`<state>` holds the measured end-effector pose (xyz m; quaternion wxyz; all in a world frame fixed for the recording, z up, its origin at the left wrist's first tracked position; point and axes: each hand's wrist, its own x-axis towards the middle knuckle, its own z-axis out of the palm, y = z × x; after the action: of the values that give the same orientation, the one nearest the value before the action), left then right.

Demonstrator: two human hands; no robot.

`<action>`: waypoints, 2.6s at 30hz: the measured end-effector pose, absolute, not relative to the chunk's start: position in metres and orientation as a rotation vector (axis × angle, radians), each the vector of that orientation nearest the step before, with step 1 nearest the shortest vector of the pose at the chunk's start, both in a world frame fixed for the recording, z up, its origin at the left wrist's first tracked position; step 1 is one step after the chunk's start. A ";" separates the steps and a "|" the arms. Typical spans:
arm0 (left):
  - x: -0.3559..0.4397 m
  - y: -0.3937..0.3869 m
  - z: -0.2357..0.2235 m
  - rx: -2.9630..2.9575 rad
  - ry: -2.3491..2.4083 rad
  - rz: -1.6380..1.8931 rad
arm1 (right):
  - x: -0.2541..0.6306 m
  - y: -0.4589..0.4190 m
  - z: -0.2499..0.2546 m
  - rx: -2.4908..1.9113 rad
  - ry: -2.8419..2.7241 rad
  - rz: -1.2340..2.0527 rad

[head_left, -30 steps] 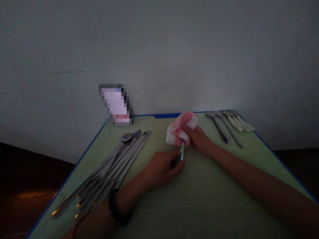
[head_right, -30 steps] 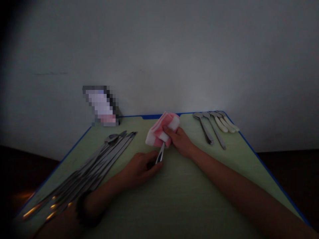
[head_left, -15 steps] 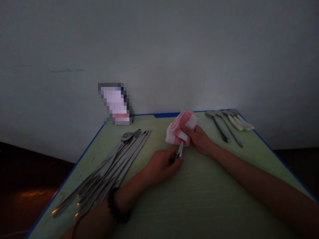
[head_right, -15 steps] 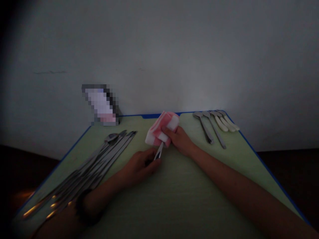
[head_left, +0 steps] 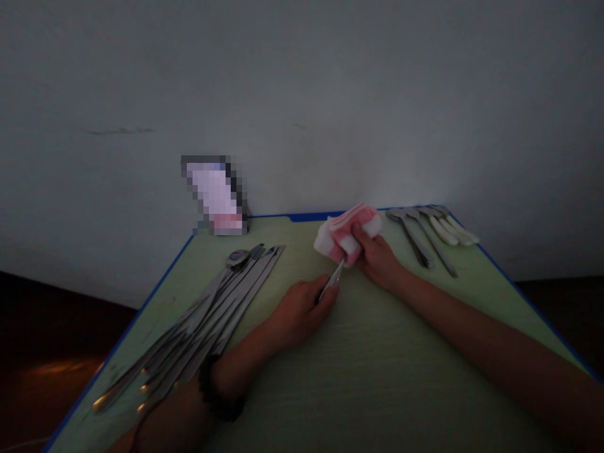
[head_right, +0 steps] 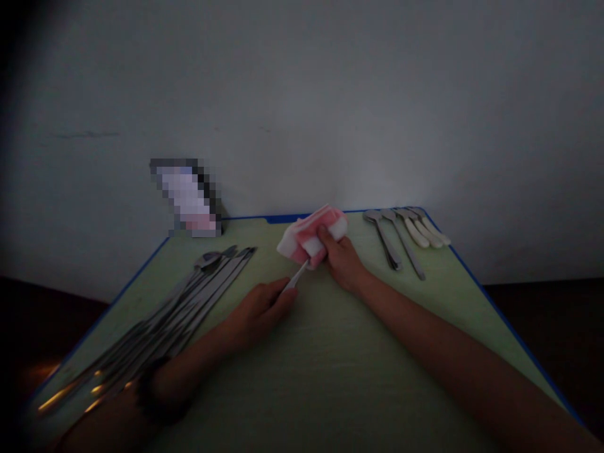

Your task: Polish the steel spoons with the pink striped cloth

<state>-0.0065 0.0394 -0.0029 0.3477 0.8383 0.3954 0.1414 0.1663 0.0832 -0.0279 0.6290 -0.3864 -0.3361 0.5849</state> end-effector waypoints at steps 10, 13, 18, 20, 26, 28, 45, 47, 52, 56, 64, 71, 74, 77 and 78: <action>-0.007 0.035 -0.003 2.217 1.007 0.287 | 0.176 0.080 -0.036 -1.011 -1.116 1.311; -0.008 0.036 -0.005 2.213 0.993 0.293 | 0.178 0.080 -0.037 -1.024 -1.190 1.302; -0.008 0.037 -0.006 2.256 0.984 0.274 | 0.178 0.080 -0.034 -1.006 -1.214 1.326; -0.008 0.036 -0.006 2.277 0.986 0.272 | 0.177 0.079 -0.032 -1.009 -1.203 1.342; -0.006 0.035 -0.005 2.308 0.996 0.293 | 0.177 0.079 -0.029 -1.033 -1.232 1.325; -0.006 0.035 -0.005 2.313 0.990 0.289 | 0.177 0.078 -0.029 -1.037 -1.239 1.326; -0.006 0.034 -0.006 2.379 0.986 0.266 | 0.178 0.076 -0.026 -1.050 -1.329 1.287; -0.006 0.034 -0.005 2.376 0.986 0.266 | 0.178 0.076 -0.026 -1.078 -1.340 1.274; -0.006 0.034 -0.006 2.390 0.985 0.278 | 0.178 0.076 -0.026 -1.083 -1.351 1.262; -0.006 0.035 -0.006 2.391 0.970 0.257 | 0.177 0.076 -0.027 -1.074 -1.331 1.266; -0.006 0.034 -0.005 2.389 0.994 0.262 | 0.178 0.075 -0.024 -1.095 -1.363 1.254; -0.006 0.034 -0.004 2.384 0.990 0.261 | 0.176 0.075 -0.023 -1.068 -1.325 1.285; -0.006 0.034 -0.005 2.384 0.984 0.264 | 0.176 0.075 -0.023 -1.065 -1.321 1.291; -0.006 0.034 -0.005 2.385 0.968 0.263 | 0.176 0.075 -0.022 -1.064 -1.336 1.291; -0.006 0.034 -0.006 2.385 0.964 0.264 | 0.177 0.074 -0.021 -1.065 -1.341 1.292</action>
<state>-0.0060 0.0344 -0.0056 0.2743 0.8869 0.3586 0.0982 0.1765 0.0743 -0.0214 0.4780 -0.4363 -0.5490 0.5290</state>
